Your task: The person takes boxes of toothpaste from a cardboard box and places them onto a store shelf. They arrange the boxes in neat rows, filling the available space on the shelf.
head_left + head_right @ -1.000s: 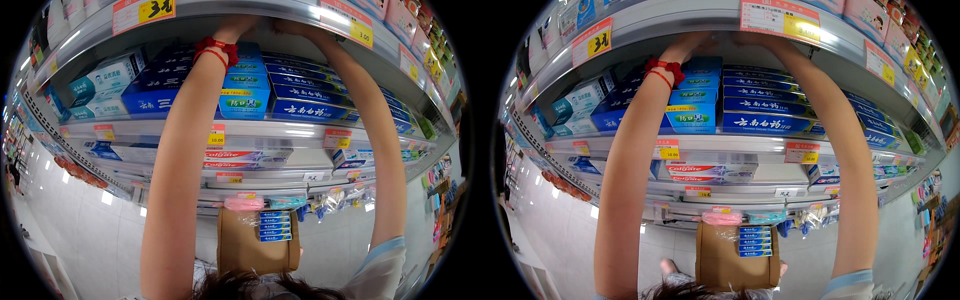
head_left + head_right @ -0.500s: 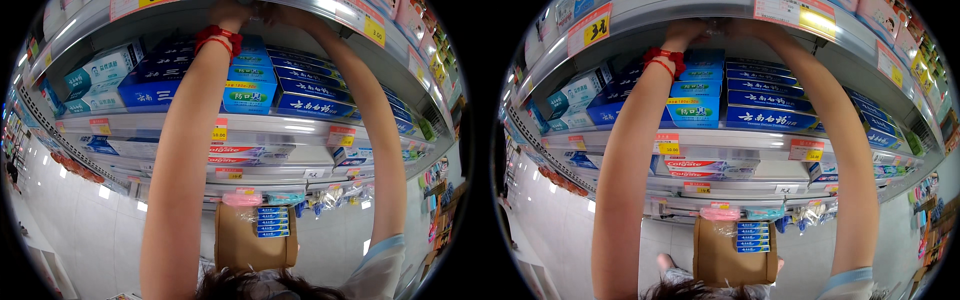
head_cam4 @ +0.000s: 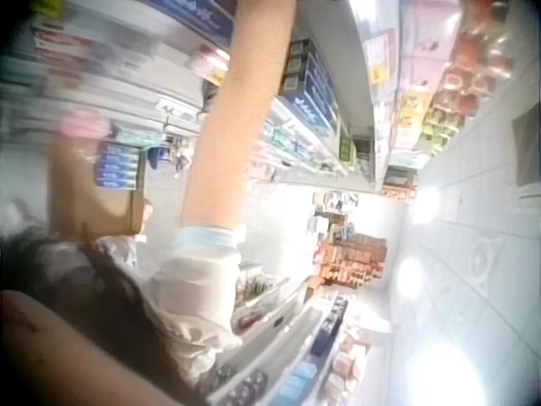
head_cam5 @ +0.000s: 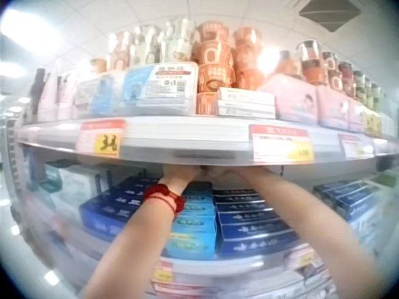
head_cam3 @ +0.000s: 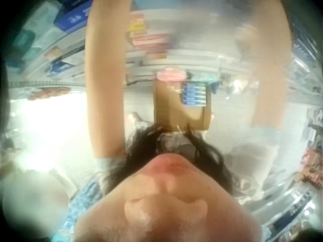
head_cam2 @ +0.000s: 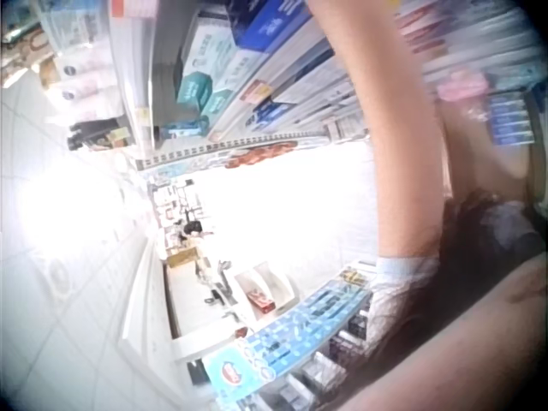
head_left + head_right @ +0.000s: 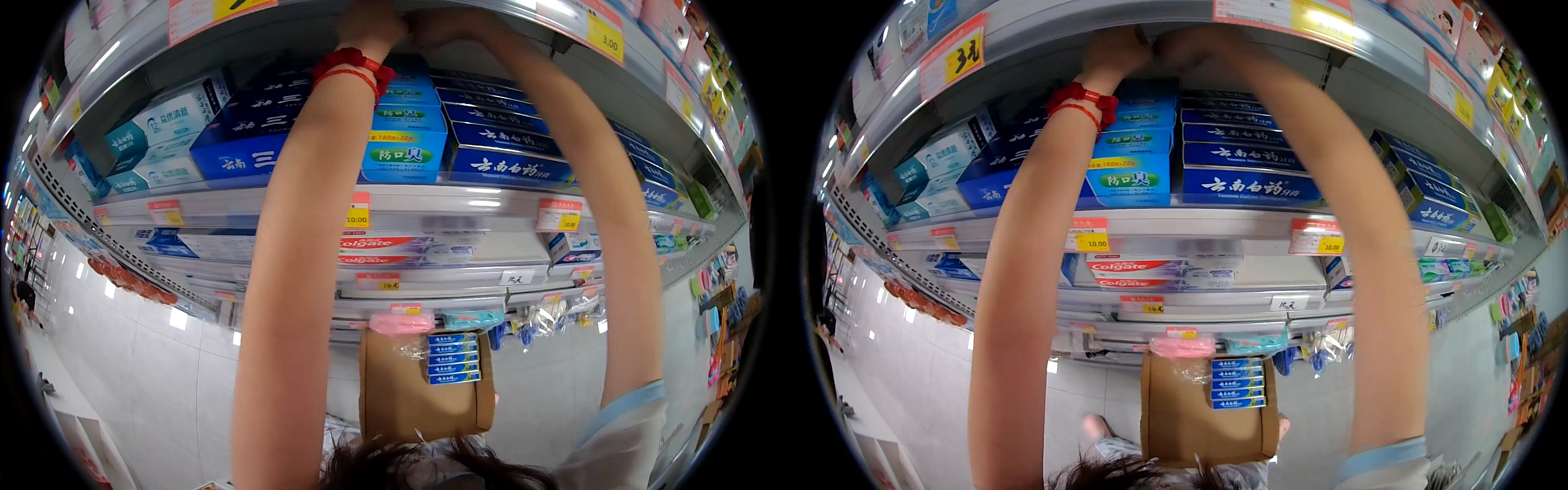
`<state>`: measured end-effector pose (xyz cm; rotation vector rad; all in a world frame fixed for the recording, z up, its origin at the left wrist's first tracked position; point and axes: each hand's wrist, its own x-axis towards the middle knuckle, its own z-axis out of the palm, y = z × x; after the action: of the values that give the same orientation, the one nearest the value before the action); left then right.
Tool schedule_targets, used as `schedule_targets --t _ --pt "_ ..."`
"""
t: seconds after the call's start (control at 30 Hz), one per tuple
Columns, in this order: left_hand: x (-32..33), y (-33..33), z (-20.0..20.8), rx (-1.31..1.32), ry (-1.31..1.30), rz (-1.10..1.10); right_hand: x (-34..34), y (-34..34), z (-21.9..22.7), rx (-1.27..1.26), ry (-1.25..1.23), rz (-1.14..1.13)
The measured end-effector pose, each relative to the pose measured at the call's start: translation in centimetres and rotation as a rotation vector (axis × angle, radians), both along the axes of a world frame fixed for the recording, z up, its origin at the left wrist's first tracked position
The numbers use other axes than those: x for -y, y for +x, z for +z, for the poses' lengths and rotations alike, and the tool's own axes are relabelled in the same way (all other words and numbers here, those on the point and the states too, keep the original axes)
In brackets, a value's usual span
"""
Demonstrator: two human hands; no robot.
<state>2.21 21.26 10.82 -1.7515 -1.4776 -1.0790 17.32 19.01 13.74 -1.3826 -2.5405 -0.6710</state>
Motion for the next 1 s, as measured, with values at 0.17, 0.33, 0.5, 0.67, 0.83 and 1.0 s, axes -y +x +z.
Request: schedule_targets --t 0.17,0.33,0.5,0.67,0.83,1.0 --pt "0.9 -3.0 0.1 -0.285 -0.171 -0.178 8.6 3.4 0.1 -0.073 -0.019 0.172" --pt "8.9 5.1 1.2 -0.343 -0.625 -0.330 21.4 14.1 -2.4 -0.281 0.070 0.443" --pt "24.0 5.7 -4.1 -0.356 0.012 -0.663 29.6 17.1 -10.6 -0.777 -0.656 0.653" --pt "33.3 7.8 -20.3 0.023 -0.527 -1.225 30.8 20.0 -27.8 -0.703 -1.439 0.201" --pt "38.0 10.7 -41.7 0.479 -1.354 -0.897 33.7 23.9 -53.0 -0.671 -1.399 -0.404" --pt "42.8 11.4 -56.2 0.370 -1.632 -0.780 36.8 24.0 -61.3 -0.616 -1.495 -0.539"
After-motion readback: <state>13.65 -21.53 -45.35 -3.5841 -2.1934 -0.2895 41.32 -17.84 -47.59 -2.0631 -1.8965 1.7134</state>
